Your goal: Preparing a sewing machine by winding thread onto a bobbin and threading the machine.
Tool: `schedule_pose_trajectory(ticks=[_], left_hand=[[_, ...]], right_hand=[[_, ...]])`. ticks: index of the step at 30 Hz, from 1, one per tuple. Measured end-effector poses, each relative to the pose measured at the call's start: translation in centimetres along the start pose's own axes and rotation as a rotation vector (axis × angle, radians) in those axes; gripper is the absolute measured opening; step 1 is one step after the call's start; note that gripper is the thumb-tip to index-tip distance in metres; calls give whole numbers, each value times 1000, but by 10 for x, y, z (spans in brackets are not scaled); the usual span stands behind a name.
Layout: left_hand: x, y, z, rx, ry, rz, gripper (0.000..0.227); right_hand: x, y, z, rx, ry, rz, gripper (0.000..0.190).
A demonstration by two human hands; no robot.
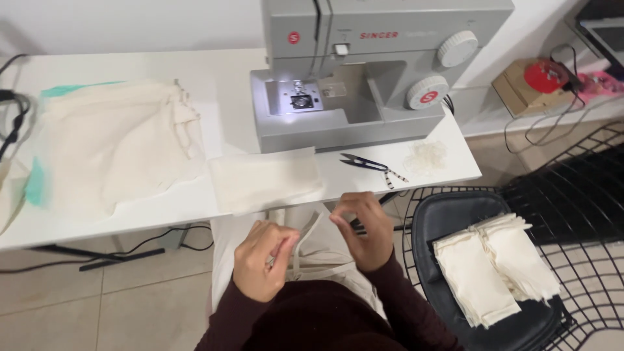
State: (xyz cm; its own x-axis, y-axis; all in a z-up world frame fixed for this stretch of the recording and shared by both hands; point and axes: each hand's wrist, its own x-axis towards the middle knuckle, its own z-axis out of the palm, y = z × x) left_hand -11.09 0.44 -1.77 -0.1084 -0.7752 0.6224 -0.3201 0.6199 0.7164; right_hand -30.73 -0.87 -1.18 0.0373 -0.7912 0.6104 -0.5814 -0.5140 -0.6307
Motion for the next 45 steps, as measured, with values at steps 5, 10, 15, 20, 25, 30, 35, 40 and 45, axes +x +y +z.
schedule_pose_trajectory(ticks=[5, 10, 15, 20, 25, 30, 35, 40, 45], left_hand=[[34, -18, 35, 44, -97, -39, 10], [69, -27, 64, 95, -144, 11, 12], [102, -28, 92, 155, -188, 35, 12], [130, -29, 134, 203, -221, 49, 14], [150, -38, 178, 196, -228, 197, 4], [156, -29, 199, 133, -273, 58, 12], [157, -33, 205, 87, -296, 18, 13], [151, -38, 204, 135, -307, 44, 11], [147, -37, 185, 134, -278, 11, 10]], right_hand=[[31, 106, -15, -497, -95, -60, 19], [41, 188, -4, -730, -227, -35, 41], [50, 179, -5, -634, -119, -135, 22], [37, 174, -38, -266, 99, 84, 25], [1, 164, -77, 684, 347, 499, 45], [0, 155, -65, 1654, -124, 777, 43], [9, 158, -52, 1779, -21, 1018, 54], [12, 172, -49, 1693, 73, 976, 45], [11, 180, -56, 1453, 128, 923, 41]])
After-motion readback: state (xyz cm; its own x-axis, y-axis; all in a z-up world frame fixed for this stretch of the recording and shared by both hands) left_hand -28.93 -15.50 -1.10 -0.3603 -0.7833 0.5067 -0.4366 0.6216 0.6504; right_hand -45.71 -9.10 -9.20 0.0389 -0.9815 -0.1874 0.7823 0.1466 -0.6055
